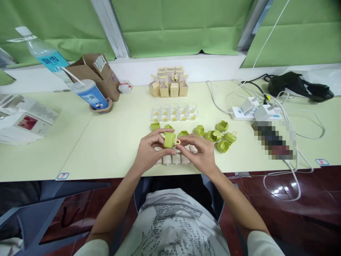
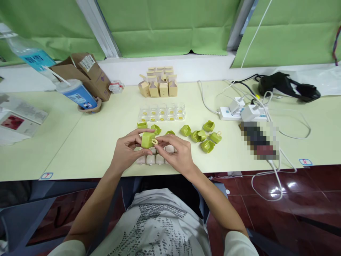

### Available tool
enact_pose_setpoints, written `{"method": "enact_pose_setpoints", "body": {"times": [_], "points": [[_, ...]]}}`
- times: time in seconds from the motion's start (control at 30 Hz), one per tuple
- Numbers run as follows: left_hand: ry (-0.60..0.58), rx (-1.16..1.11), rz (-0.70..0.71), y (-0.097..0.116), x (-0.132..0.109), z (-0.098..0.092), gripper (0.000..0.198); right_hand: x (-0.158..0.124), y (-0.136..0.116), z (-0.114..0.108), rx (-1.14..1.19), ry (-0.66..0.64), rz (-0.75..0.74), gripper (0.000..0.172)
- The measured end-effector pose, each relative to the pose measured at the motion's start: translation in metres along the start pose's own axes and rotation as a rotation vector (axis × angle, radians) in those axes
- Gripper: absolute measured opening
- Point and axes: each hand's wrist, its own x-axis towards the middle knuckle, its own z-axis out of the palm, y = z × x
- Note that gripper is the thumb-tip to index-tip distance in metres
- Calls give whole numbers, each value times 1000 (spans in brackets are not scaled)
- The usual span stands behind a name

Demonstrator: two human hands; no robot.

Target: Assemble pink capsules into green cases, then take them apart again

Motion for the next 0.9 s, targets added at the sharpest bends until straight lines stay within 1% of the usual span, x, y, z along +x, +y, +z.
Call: {"method": "enact_pose_setpoints", "body": {"times": [0.1, 0.17, 0.2, 0.3, 0.33, 0.37, 0.43, 0.57, 0.67, 0.77, 0.9], "points": [[-5, 13, -16, -2, 1, 3, 42, -1, 0, -1, 62, 3, 100, 15], [-20, -26, -39, -2, 1, 3, 40, -2, 1, -2, 90, 8, 143, 13], [-28, -55, -54, -2, 1, 2, 43, -2, 1, -3, 108, 11, 157, 12], [-43, -108, -75, -4, 0, 2, 65, -1, 2, -4, 159, 13, 176, 10], [-48, -106, -74, -5, -1, 2, 68, 0, 2, -4, 170, 14, 180, 10], [-52, -97, -73, -6, -1, 2, 69, 1, 3, -4, 177, 18, 182, 10], [-51, -70, -63, -9, -1, 3, 63, 2, 4, -4, 191, 21, 191, 9], [-21, -4, -17, -15, -1, 6, 60, 1, 10, -4, 241, 23, 209, 6], [-1, 20, -7, -18, -1, 10, 60, 0, 14, -4, 334, 18, 264, 8], [10, -3, -7, -19, 0, 12, 61, 1, 16, -4, 406, 8, 305, 11], [0, -85, -48, -19, 2, 11, 62, 5, 16, -7, 356, -10, 306, 14]]}}
